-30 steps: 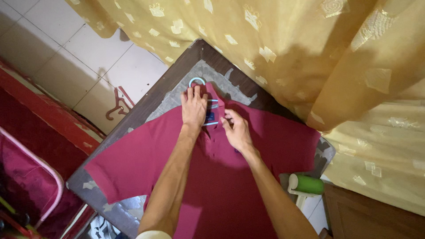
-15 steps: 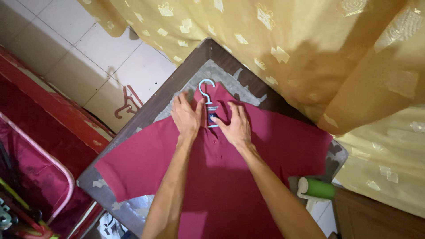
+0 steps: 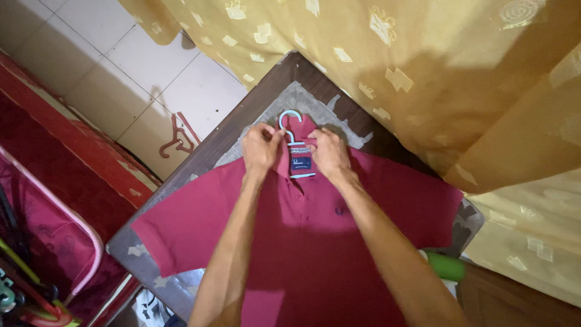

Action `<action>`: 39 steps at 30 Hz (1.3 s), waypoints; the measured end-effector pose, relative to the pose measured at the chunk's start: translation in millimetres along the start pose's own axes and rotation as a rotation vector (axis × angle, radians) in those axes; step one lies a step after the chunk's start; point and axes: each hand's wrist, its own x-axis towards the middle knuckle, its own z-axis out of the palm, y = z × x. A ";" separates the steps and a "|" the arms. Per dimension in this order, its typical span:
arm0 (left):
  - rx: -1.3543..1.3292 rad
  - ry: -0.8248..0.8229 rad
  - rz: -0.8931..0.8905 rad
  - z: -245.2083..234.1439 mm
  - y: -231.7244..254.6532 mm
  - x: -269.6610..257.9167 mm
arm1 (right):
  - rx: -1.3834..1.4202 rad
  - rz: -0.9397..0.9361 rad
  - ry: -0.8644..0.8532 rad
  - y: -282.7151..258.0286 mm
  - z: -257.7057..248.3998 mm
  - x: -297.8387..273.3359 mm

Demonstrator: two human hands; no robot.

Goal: The person uses a lint roller to clean a pink polo shirt laid on a table, then places the shirt on a hanger and hangs it in a wooden wardrobe. The person then picks up a dark plaid shirt and begins to clean it with the lint roller.

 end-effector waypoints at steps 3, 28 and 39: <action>-0.210 -0.035 -0.123 0.6 -8.0 2.4 | 0.072 -0.066 0.070 16.3 -9.9 -0.1; -0.193 -0.130 -0.182 -57.6 28.7 -66.1 | 0.462 0.061 -0.158 33.5 -67.6 -53.6; -0.541 -0.270 -0.251 -76.4 -5.2 -85.9 | 1.002 0.465 -0.223 76.5 -67.2 -73.1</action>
